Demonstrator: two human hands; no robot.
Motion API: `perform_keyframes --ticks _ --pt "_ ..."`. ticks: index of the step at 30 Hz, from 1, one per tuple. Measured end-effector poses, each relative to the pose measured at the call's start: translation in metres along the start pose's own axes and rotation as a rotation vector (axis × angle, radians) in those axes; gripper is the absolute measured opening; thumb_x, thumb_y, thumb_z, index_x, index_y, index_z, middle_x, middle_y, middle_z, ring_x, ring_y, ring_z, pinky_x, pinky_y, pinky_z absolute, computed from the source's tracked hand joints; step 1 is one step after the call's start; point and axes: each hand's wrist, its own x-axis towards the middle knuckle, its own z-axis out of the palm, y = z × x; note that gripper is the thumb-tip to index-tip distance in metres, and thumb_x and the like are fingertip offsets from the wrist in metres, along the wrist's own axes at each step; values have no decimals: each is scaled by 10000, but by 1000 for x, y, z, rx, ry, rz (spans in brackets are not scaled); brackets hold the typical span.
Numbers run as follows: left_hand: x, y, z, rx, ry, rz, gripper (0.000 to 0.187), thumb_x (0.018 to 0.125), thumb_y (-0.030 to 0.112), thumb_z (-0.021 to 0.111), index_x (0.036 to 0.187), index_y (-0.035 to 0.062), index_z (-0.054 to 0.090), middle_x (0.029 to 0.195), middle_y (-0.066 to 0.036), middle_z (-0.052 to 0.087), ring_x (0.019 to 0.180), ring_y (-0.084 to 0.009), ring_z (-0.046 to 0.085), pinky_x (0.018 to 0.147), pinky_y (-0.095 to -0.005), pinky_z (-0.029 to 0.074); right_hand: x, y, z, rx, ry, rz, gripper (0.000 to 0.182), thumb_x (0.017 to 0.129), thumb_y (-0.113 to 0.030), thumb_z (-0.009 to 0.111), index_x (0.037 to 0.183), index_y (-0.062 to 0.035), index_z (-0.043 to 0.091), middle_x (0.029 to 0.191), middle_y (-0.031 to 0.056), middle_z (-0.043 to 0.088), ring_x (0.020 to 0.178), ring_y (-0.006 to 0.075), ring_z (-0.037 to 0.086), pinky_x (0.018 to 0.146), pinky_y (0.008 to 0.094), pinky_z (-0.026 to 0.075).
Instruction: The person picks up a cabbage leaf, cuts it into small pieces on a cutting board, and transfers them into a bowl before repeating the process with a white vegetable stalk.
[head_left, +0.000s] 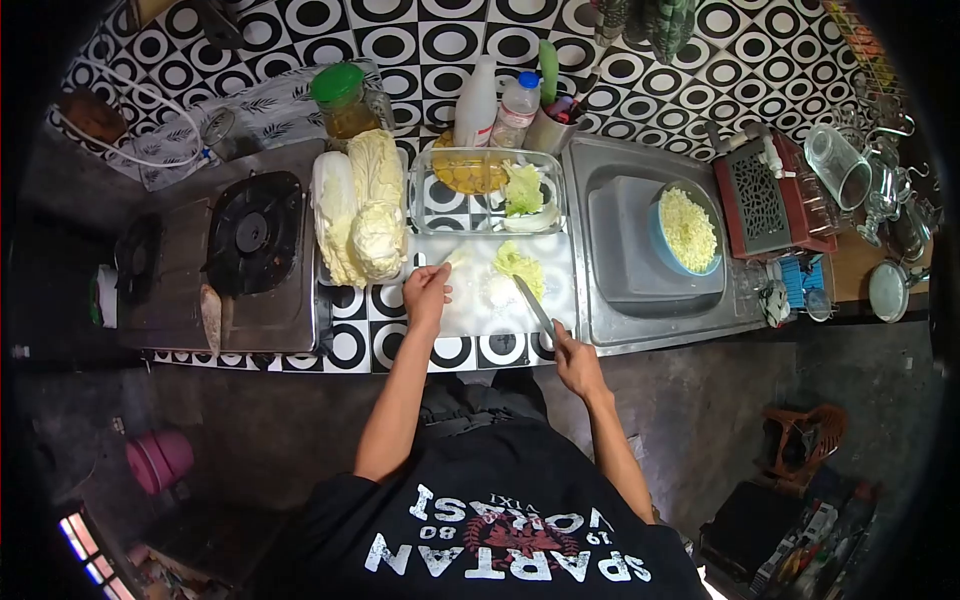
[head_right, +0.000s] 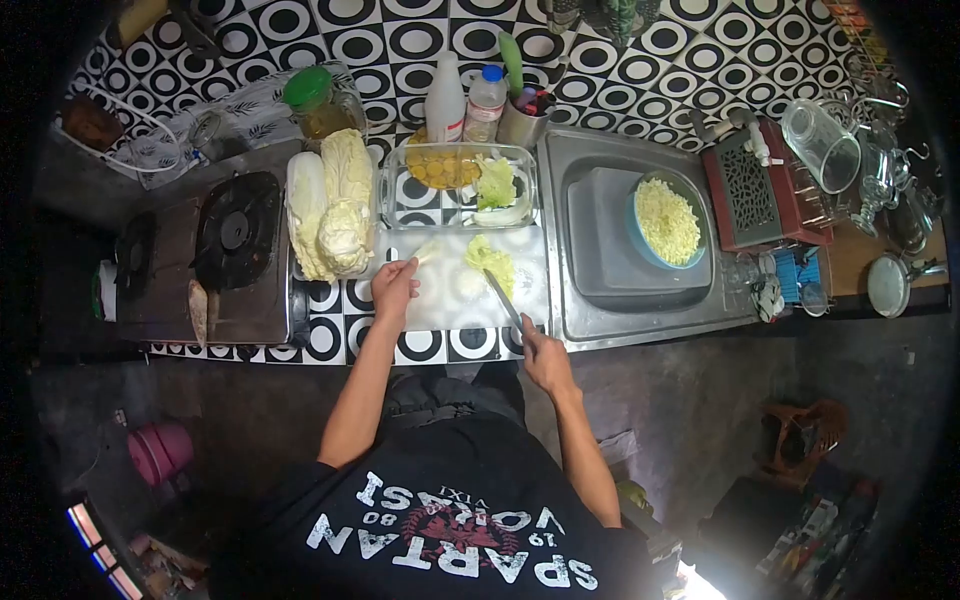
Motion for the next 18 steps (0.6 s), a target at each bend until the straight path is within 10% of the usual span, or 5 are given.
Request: perform_keyframes --ticks 2,5,8,18 --pt "3 -20 -6 44 30 -64 317 748 217 731 942 21 574 840 -60 614 660 -144 568 563 -269 457 -4 -7 2 21 -7 3 473 827 -41 532 1287 -138 489 894 239 624 862 375 618 752 393 478" --pt "-23 -38 -11 739 249 585 337 727 216 720 996 47 608 844 -118 622 738 -293 589 719 -365 473 -13 -2 11 79 38 -7 420 858 -75 526 1276 -91 492 911 276 607 912 368 616 766 358 479" --pt "-32 -34 -6 646 -100 439 272 720 197 714 927 42 630 818 -123 613 773 -279 594 730 -365 465 -27 -3 22 230 46 85 415 871 -98 527 1284 -100 484 879 275 612 852 365 636 739 344 479" --pt "15 -9 70 1100 -182 521 397 767 288 671 1070 47 582 891 -125 607 886 -297 588 777 -380 466 -56 14 38 339 147 151 389 898 -186 524 1273 -86 503 689 178 608 591 198 576 615 314 459"
